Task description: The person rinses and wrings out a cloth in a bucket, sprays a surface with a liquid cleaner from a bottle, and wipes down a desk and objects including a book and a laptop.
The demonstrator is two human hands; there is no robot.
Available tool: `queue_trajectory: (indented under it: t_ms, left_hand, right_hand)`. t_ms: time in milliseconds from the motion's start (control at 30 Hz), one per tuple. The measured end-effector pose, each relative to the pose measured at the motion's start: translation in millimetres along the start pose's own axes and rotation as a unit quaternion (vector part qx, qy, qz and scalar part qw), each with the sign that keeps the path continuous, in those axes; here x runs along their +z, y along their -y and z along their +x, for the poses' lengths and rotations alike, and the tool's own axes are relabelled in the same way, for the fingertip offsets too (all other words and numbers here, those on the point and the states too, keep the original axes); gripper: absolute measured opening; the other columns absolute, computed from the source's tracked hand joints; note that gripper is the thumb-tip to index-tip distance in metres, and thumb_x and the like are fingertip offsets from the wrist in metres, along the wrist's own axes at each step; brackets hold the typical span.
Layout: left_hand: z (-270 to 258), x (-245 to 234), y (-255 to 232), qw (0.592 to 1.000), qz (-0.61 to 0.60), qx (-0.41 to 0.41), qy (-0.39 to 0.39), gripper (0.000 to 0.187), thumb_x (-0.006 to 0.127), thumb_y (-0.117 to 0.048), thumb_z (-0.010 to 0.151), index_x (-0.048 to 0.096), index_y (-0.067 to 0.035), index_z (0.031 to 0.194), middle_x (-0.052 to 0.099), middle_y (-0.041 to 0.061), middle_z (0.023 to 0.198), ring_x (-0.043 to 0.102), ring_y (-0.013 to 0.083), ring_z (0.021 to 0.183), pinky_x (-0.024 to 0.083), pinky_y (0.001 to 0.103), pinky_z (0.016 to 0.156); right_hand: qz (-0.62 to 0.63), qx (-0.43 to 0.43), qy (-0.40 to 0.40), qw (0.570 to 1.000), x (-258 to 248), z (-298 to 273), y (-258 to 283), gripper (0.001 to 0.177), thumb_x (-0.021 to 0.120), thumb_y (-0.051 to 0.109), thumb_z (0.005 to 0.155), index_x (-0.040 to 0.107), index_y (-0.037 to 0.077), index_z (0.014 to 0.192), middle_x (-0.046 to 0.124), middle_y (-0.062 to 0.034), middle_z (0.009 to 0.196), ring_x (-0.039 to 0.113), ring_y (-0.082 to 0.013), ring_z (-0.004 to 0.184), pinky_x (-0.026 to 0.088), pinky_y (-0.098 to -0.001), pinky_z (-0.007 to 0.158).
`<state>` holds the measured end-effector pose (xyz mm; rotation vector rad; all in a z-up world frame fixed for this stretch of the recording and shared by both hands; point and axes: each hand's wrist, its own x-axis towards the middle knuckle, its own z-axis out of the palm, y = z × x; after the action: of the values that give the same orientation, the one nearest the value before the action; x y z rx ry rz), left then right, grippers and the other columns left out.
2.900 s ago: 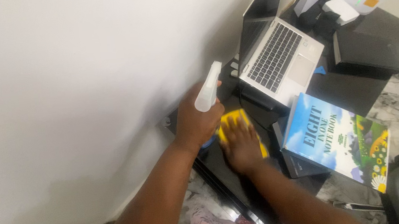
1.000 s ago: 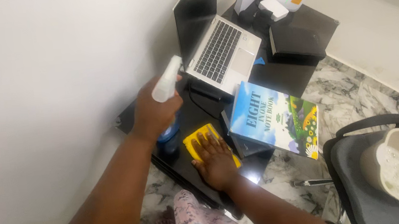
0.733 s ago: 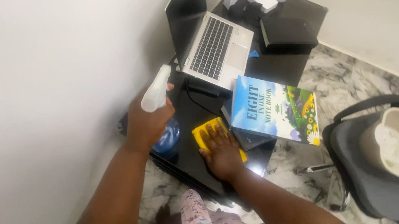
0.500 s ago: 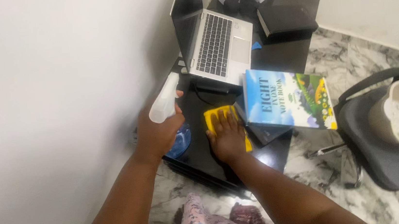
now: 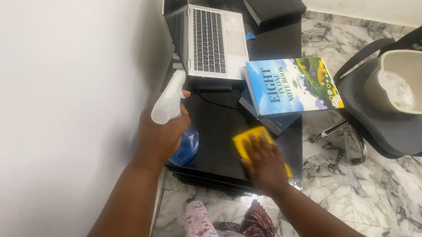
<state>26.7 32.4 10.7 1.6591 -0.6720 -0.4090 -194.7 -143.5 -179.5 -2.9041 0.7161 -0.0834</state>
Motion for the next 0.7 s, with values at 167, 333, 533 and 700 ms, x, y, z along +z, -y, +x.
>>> queue_trajectory:
  t_ms: [167,333,533,700]
  left_hand:
    - [10,0,-7,1.0,0.008,-0.025,0.002,0.039,0.066,-0.005,0.079,0.073,-0.012,0.116,0.066,-0.002,0.08,0.061,0.0093,0.071,0.052,0.029,0.067]
    - [19,-9,-11,0.998,0.028,0.061,0.003,0.042,0.067,-0.003,0.078,0.071,-0.01,0.119,0.066,-0.001,0.081,0.065,0.0083,0.076,0.054,0.027,0.073]
    - [18,-26,-24,0.998,0.001,0.064,-0.003,0.047,0.066,0.0,0.076,0.07,-0.008,0.122,0.064,-0.001,0.081,0.063,0.0093,0.075,0.053,0.027,0.072]
    - [18,-32,-33,0.997,0.05,0.046,-0.039,0.048,0.068,-0.001,0.074,0.069,-0.01,0.122,0.064,-0.004,0.083,0.064,0.0071,0.077,0.055,0.025,0.074]
  right_hand:
    - [-0.058,0.101,0.016,0.993,12,-2,4,0.067,0.029,0.054,0.102,0.028,0.017,0.158,0.017,-0.0086,0.167,0.008,-0.0306,0.155,0.004,-0.0536,0.121]
    - [0.006,0.089,0.021,0.996,22,54,61,0.068,0.034,0.053,0.103,0.03,0.013,0.158,0.017,-0.0134,0.169,0.006,-0.0355,0.156,0.003,-0.0569,0.122]
    - [0.058,0.015,0.019,0.998,14,133,142,0.07,0.04,0.048,0.1,0.031,0.011,0.159,0.02,-0.0151,0.167,0.005,-0.0373,0.157,0.004,-0.0581,0.121]
    - [0.089,-0.115,0.138,0.98,-3,146,177,0.071,0.04,0.053,0.1,0.027,0.018,0.159,0.019,-0.0168,0.164,0.008,-0.0361,0.153,0.0,-0.0569,0.124]
